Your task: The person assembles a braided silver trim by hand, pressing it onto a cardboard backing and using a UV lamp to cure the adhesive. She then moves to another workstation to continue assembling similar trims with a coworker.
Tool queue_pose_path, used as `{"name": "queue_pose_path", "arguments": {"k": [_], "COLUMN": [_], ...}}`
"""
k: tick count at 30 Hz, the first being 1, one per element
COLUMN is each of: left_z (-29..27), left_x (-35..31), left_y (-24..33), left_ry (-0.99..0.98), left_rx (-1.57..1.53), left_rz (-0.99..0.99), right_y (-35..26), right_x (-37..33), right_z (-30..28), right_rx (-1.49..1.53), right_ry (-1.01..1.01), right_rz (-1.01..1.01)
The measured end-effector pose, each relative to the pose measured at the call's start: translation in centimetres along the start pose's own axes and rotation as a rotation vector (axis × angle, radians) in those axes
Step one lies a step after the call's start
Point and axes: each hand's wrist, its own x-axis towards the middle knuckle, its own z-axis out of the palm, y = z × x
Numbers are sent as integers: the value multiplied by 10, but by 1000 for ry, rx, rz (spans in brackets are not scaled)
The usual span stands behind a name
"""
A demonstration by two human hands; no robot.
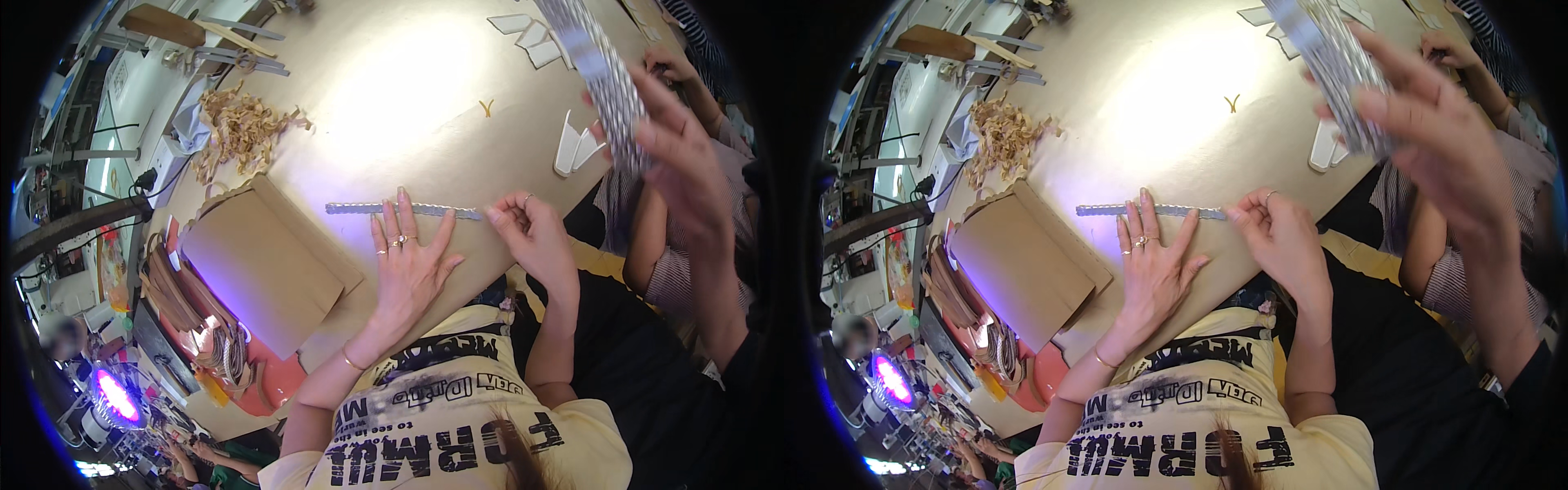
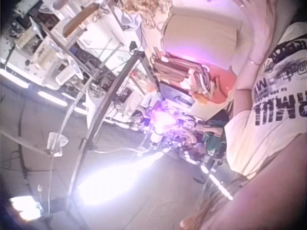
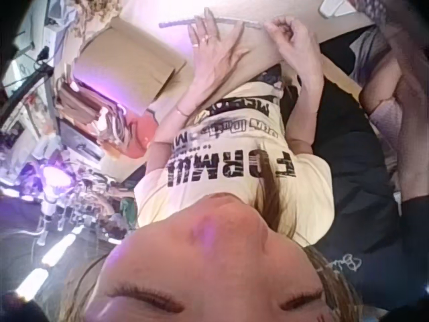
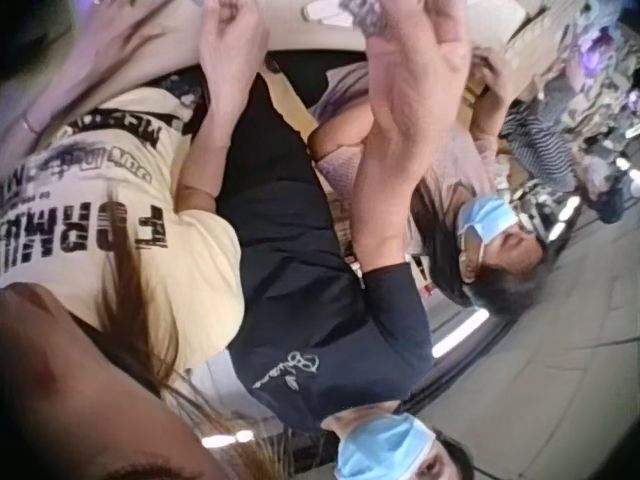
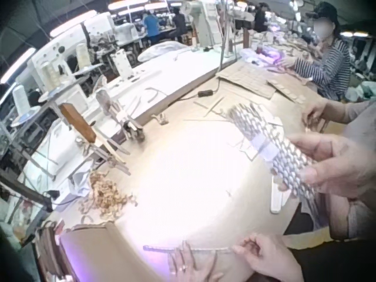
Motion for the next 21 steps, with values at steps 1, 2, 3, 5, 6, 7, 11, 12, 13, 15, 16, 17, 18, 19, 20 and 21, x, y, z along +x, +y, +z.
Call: {"name": "queue_pose_path", "arguments": {"k": [1,2,3,5,6,7,11,12,13,15,16,17,18,19,20,21], "left_z": [-1,-2,-3,-4,-5,-5,-5,-5,-5,-5,-5,-5,-5,-5,-5,-5], "left_x": [0,1,1,1,1,1,1,1,1,1,1,1,1,1,1,2], "left_y": [0,0,1,1,1,1,1,1,1,1,1,1,1,1,1,1], "left_ry": [-11,-20,-23,-28,-27,-28,-34,-34,-37,-38,-38,-36,-37,-39,-42,-38], "left_rx": [-9,-17,-11,-4,1,4,-3,-1,-3,-8,-10,-11,-14,-16,-23,-18], "left_rz": [-6,-13,-12,-13,-12,-12,-14,-14,-16,-18,-18,-19,-19,-19,-20,-17], "right_y": [2,2,2,-1,-2,-3,-4,-4,-4,-4,-4,-4,-4,-4,-4,-4], "right_x": [-1,-2,-4,-5,-5,-6,-7,-7,-7,-6,-6,-5,-5,-5,-5,-5], "right_z": [3,5,8,12,15,16,21,22,23,23,24,24,24,25,25,25], "right_rx": [-70,-142,-143,-192,-199,-225,-274,-277,-280,-288,-278,-272,-263,-272,-279,-287], "right_ry": [1,1,18,55,72,83,112,114,120,127,131,132,133,138,143,145], "right_rz": [0,-3,-19,14,11,10,5,9,4,1,-4,1,0,-1,-6,-9]}}
